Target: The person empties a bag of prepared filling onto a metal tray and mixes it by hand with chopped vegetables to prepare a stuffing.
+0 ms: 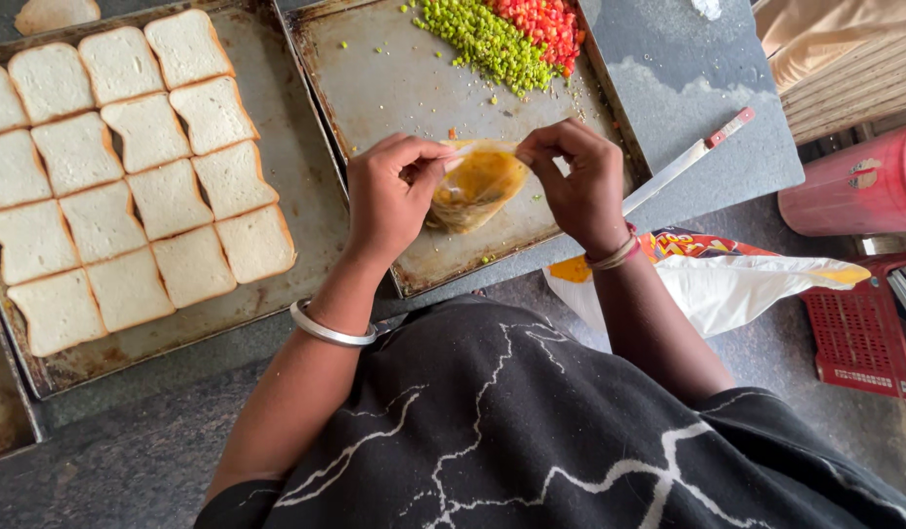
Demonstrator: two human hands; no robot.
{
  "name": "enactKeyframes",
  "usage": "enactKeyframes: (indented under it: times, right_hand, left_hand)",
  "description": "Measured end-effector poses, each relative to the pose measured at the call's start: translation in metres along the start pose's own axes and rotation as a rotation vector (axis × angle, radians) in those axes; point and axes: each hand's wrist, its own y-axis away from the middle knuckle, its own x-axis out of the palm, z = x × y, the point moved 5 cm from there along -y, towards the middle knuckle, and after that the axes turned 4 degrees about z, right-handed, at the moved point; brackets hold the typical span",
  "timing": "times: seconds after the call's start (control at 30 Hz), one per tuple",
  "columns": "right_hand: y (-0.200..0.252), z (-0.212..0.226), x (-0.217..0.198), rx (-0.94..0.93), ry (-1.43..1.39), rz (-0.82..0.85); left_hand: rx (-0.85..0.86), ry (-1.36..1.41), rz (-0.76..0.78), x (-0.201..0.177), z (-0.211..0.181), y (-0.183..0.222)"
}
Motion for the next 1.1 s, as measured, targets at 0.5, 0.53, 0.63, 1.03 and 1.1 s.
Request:
enactKeyframes:
  times: [0.5,0.53,0.63,1.03,1.1]
  right_hand:
    - [0.004,-0.026,0.026,-0.198,-0.327,0.078]
    - [0.007,-0.046,0.038,0.006,-0.393,0.125]
    - [0.023,-0.083,0.064,0.284,-0.519,0.119]
    - [0.040,-0.099,0.042,0.267,-0.693,-0.141]
    - [0.041,-0.099,0.057,0.283,-0.640,-0.030]
  left_hand:
    - [0.121,0.020,-0.077,-0.001,-0.031,-0.014]
    - [0.132,0.038,-0.054,0.001,-0.030,-0.015]
    - [0.068,0.069,-0.021,0.008,-0.020,-0.007]
    - [0.046,-0.414,0.153,0.010,0.047,0.097]
    - [0.047,-0.430,0.175,0.011,0.049,0.100]
